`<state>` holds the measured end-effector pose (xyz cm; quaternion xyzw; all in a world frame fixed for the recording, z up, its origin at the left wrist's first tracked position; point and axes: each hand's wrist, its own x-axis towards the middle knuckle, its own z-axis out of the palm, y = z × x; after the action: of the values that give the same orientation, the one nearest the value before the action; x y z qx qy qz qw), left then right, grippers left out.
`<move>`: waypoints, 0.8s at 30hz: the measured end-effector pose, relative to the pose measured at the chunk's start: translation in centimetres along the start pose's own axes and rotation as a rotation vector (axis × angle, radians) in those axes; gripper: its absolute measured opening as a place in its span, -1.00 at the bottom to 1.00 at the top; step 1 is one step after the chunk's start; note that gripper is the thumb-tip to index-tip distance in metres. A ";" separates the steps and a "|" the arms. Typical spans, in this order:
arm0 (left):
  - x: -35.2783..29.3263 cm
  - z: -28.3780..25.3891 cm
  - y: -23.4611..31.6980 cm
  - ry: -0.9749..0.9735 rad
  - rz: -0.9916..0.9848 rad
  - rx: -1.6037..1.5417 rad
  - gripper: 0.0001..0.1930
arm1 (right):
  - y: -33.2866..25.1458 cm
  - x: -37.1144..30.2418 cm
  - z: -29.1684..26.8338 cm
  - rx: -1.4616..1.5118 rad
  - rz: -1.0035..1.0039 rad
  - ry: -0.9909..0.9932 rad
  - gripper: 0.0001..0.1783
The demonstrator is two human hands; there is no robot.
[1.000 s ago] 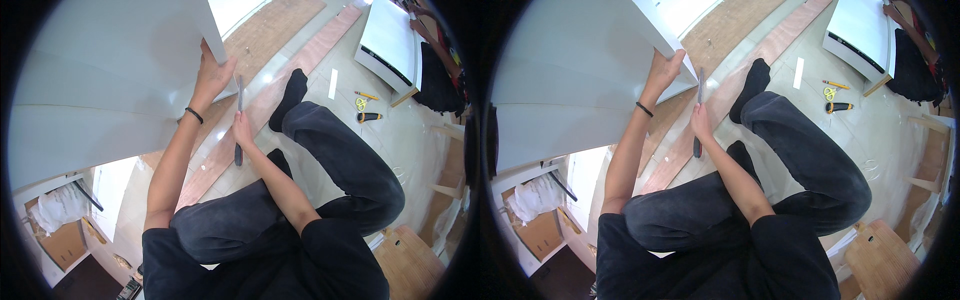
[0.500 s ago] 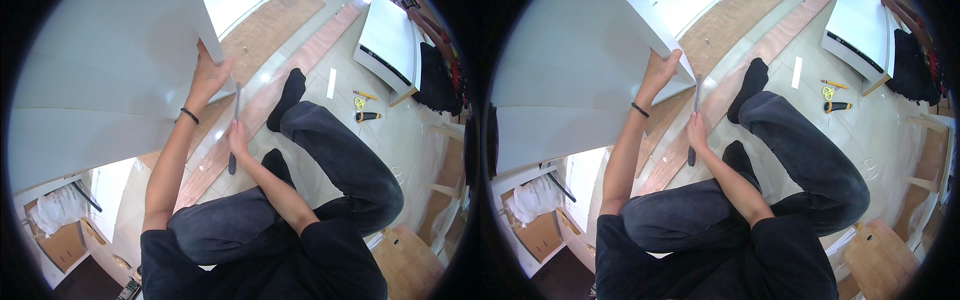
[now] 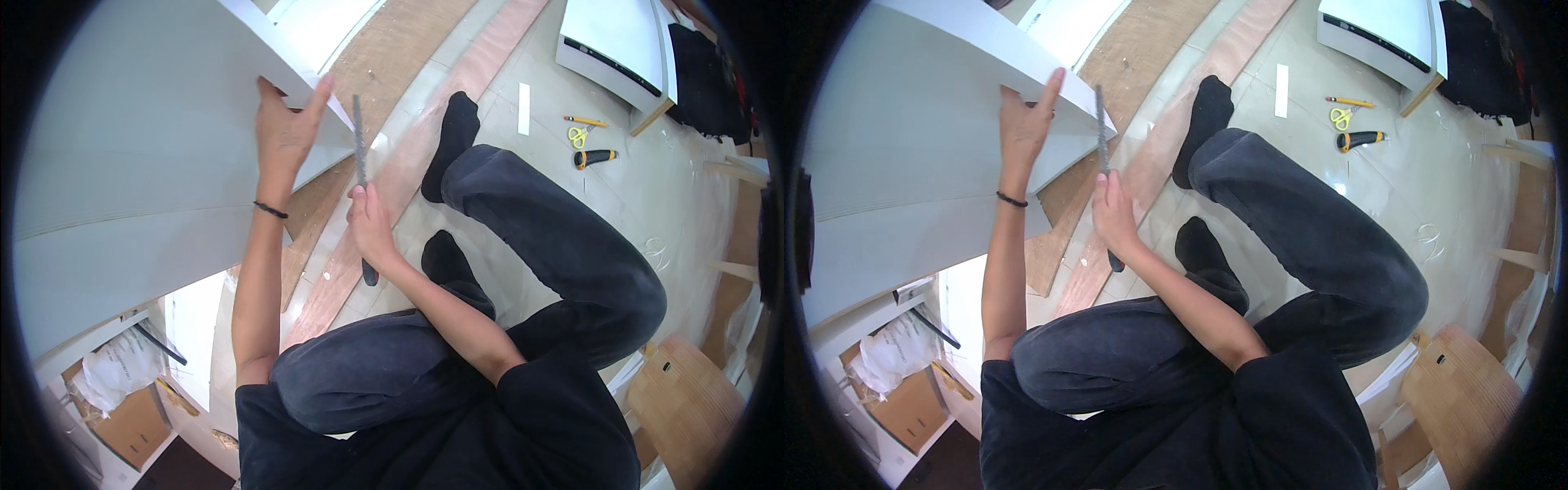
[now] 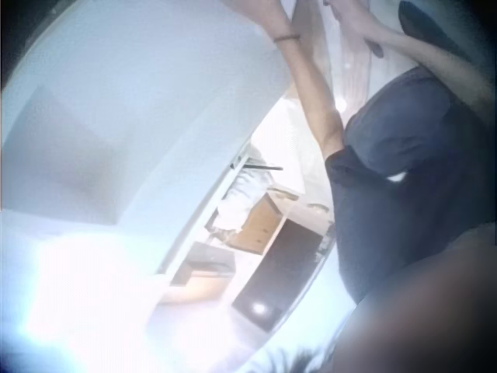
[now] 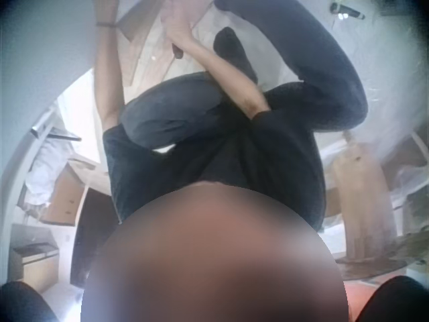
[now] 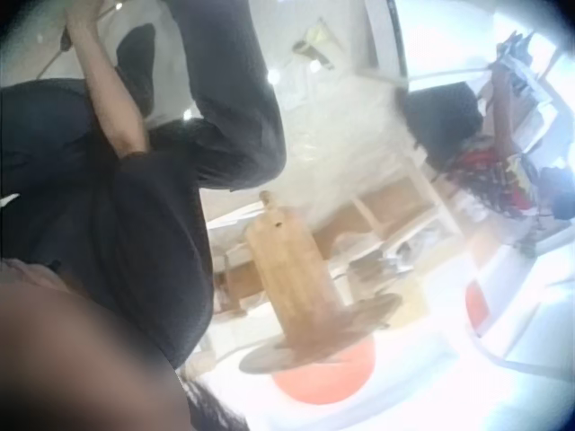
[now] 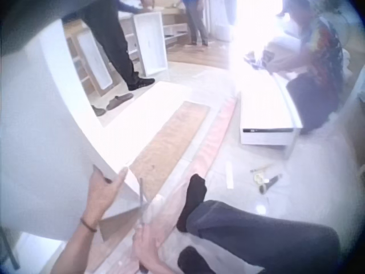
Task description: The person assembles white furniture components on the floor, handling trim strips and panels, using a utility knife and a file to cut and smooth edges. They position pieces, cut along marked lines, and file the edges of a white panel while other people work nearby.
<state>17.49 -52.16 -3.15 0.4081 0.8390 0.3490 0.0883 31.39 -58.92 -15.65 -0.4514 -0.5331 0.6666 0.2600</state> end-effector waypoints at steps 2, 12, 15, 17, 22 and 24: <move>0.1 -0.8 0.8 -0.013 -0.058 -0.045 -0.36 | -1.5 -0.6 -0.1 -0.001 -0.003 -0.028 -0.57; 1.2 0.1 -0.3 -0.026 -0.008 -0.034 -0.45 | -2.4 6.3 -1.4 -0.179 0.040 -0.139 -0.50; 1.1 0.1 -0.7 -0.007 0.013 -0.022 -0.50 | -2.5 3.3 -2.6 -0.160 0.024 -0.172 -0.53; 1.2 0.1 -0.8 0.023 0.078 0.010 -0.49 | -3.0 0.1 -2.7 -0.138 0.024 -0.160 -0.54; 1.2 0.1 -0.7 -0.028 0.004 -0.036 -0.39 | -5.4 0.6 -1.7 -0.236 0.044 -0.115 -0.53; 1.1 0.0 -0.4 -0.049 -0.028 -0.051 -0.33 | -6.0 2.4 -1.9 -0.166 0.074 -0.143 -0.53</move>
<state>16.49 -51.55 -3.27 0.4023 0.8331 0.3588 0.1240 31.18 -54.20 -10.82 -0.4421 -0.5868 0.6597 0.1580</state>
